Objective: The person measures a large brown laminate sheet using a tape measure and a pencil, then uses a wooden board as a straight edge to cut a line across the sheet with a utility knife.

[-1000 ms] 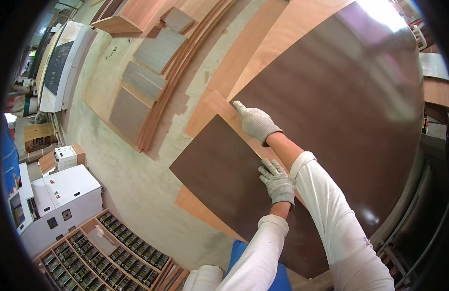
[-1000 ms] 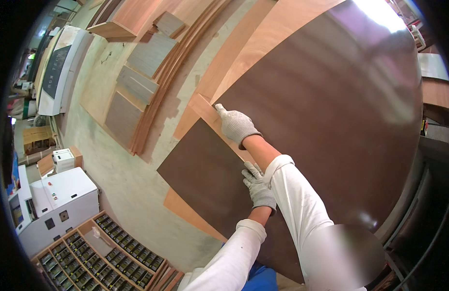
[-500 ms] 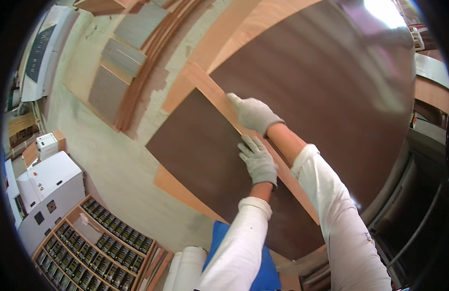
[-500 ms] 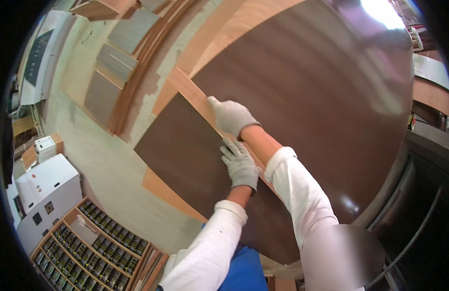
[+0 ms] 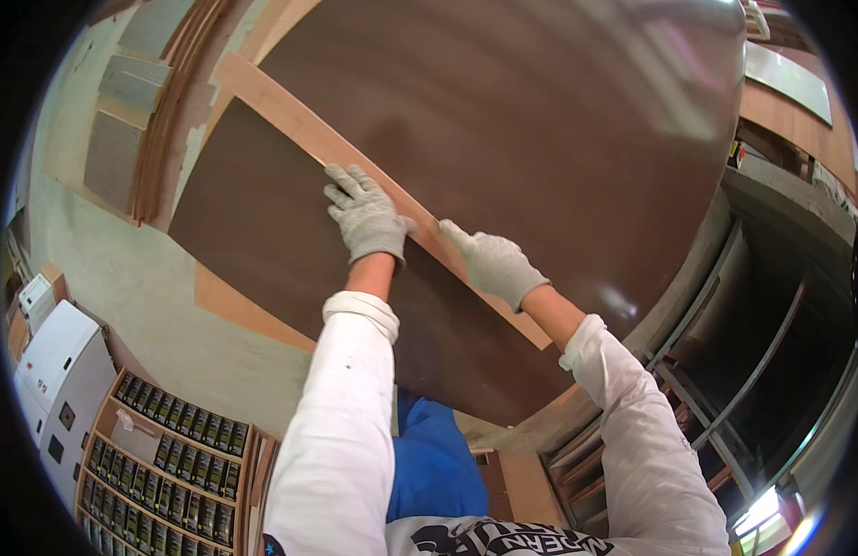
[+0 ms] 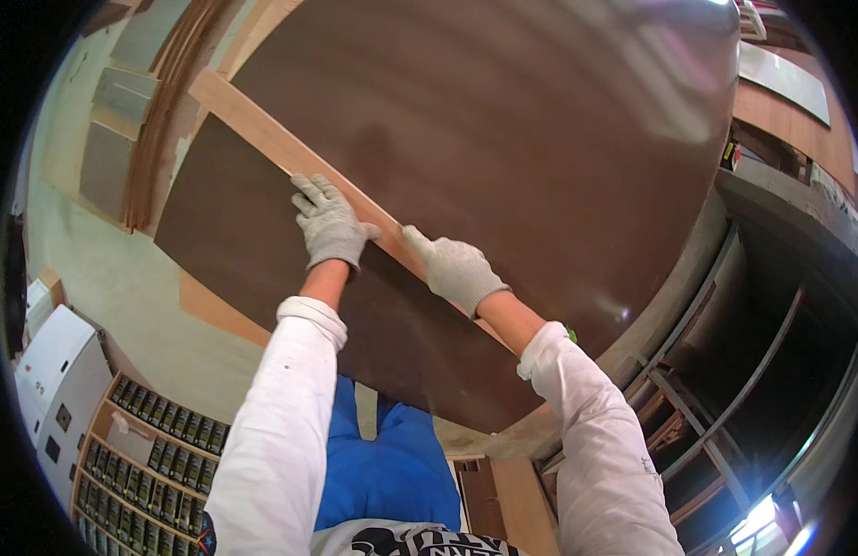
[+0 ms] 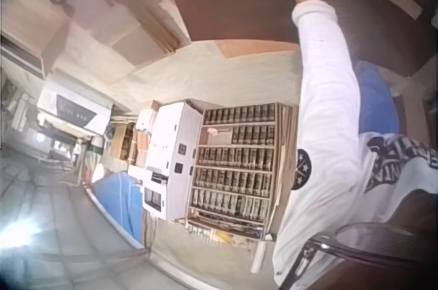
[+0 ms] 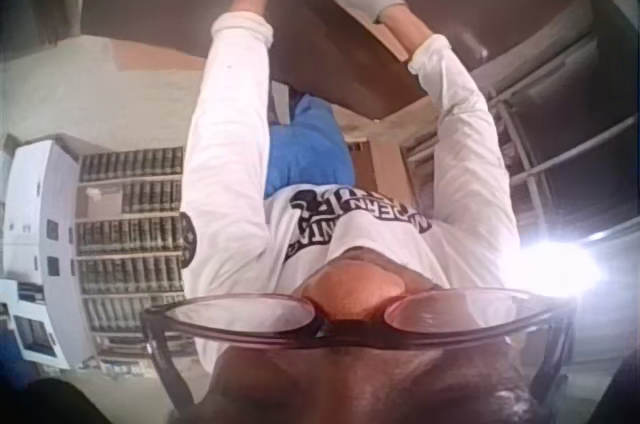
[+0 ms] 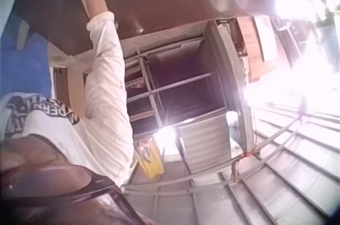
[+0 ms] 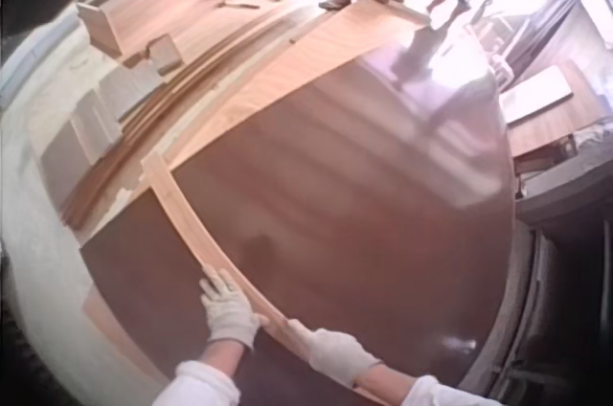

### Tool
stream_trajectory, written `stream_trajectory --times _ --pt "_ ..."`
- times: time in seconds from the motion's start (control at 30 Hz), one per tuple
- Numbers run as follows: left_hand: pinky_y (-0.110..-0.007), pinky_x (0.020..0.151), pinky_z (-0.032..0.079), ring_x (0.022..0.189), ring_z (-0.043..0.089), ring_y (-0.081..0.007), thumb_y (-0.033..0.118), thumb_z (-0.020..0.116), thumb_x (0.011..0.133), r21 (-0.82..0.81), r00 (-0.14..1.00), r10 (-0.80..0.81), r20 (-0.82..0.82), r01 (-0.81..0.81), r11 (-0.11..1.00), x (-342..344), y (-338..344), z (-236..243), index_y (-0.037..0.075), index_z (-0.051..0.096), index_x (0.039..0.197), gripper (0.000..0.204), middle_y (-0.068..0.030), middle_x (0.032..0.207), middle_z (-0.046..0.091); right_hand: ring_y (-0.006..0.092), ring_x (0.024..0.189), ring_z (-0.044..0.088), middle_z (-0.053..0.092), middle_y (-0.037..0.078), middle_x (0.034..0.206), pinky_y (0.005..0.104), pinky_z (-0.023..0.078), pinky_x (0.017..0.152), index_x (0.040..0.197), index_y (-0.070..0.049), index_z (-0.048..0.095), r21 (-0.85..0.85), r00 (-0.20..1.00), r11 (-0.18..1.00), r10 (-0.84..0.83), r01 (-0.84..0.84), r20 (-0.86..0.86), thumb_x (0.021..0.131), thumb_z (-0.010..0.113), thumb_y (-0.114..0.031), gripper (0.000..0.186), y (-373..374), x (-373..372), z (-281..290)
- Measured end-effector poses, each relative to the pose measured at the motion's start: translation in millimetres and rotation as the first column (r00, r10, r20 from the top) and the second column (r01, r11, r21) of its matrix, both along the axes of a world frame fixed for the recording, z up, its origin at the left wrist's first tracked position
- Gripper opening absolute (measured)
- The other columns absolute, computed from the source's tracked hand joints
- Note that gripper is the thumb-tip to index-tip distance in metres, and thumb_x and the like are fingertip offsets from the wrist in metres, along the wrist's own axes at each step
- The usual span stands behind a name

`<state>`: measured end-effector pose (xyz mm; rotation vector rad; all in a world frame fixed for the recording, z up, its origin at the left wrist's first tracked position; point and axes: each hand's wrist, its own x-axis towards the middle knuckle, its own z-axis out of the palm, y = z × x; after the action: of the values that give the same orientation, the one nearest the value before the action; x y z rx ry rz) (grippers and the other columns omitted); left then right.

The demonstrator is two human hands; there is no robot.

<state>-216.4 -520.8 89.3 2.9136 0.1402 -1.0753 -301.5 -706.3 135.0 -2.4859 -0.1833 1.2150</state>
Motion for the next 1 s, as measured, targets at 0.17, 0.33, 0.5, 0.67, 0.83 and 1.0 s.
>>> stream_trajectory --times 0.17,0.33,0.5,0.67,0.83,1.0 --pt "-0.051 0.119 0.04 0.153 0.032 -0.0497 0.049 0.097 0.065 0.0 1.0 0.011 -0.01 -0.011 1.0 -6.7 -7.0 -0.2 -0.007 0.015 0.164 0.14 -0.035 0.17 0.007 0.0418 0.089 0.072 0.071 0.022 0.101 0.0509 0.058 0.077 0.161 -0.016 0.035 -0.101 0.989 0.995 0.001 -0.016 -0.148 0.096 0.055 -0.006 0.069 -67.1 -95.8 23.1" --pt "-0.051 0.121 0.039 0.154 0.028 -0.0514 0.048 0.098 0.066 0.007 0.999 0.036 -0.011 -0.036 0.999 -11.5 -5.5 -8.9 -0.006 0.009 0.164 0.143 -0.0361 0.17 0.003 0.0398 0.091 0.073 0.071 0.02 0.104 0.0499 0.059 0.077 0.162 -0.021 0.034 -0.139 0.989 0.99 -0.028 0.007 -0.146 0.094 0.058 -0.006 0.074 -106.8 -155.0 27.1" --pt "-0.052 0.122 0.037 0.155 0.023 -0.0527 0.047 0.097 0.068 -0.048 0.999 -0.002 0.034 0.004 0.999 -18.1 -10.7 -14.6 -0.007 0.006 0.164 0.143 -0.0382 0.169 0.0 0.0381 0.094 0.072 0.07 0.019 0.108 0.0494 0.059 0.08 0.163 -0.025 0.034 -0.173 0.981 0.983 -0.089 0.058 -0.175 0.093 0.059 -0.006 0.077 -131.7 -202.0 20.9" --pt "-0.05 0.122 0.037 0.154 0.024 -0.0549 0.047 0.097 0.068 -0.046 0.999 0.021 0.035 -0.019 0.999 -19.7 -8.2 -17.1 -0.008 0.004 0.164 0.144 -0.0398 0.168 -0.002 0.0376 0.093 0.072 0.07 0.018 0.107 0.0496 0.059 0.081 0.163 -0.025 0.034 -0.201 0.975 0.974 -0.142 0.107 -0.169 0.093 0.059 -0.005 0.078 -133.6 -221.2 16.4" --pt "-0.049 0.122 0.039 0.154 0.024 -0.0547 0.048 0.097 0.068 -0.038 1.0 0.014 0.025 -0.013 0.999 -18.6 -13.5 -18.3 -0.008 0.003 0.163 0.145 -0.0405 0.168 -0.002 0.0372 0.094 0.073 0.07 0.018 0.108 0.0494 0.059 0.081 0.164 -0.026 0.033 -0.13 0.988 0.985 -0.124 0.111 -0.094 0.093 0.058 -0.005 0.078 -151.1 -225.5 11.5" --pt "-0.049 0.12 0.041 0.154 0.024 -0.0537 0.048 0.097 0.068 -0.021 1.0 0.015 -0.003 -0.015 1.0 -17.9 -14.5 -19.4 -0.008 0.003 0.164 0.145 -0.0403 0.168 -0.002 0.0382 0.095 0.073 0.069 0.018 0.108 0.0497 0.059 0.081 0.164 -0.025 0.033 -0.157 0.982 0.986 -0.086 0.059 -0.171 0.095 0.057 -0.006 0.075 -154.5 -225.9 22.4"
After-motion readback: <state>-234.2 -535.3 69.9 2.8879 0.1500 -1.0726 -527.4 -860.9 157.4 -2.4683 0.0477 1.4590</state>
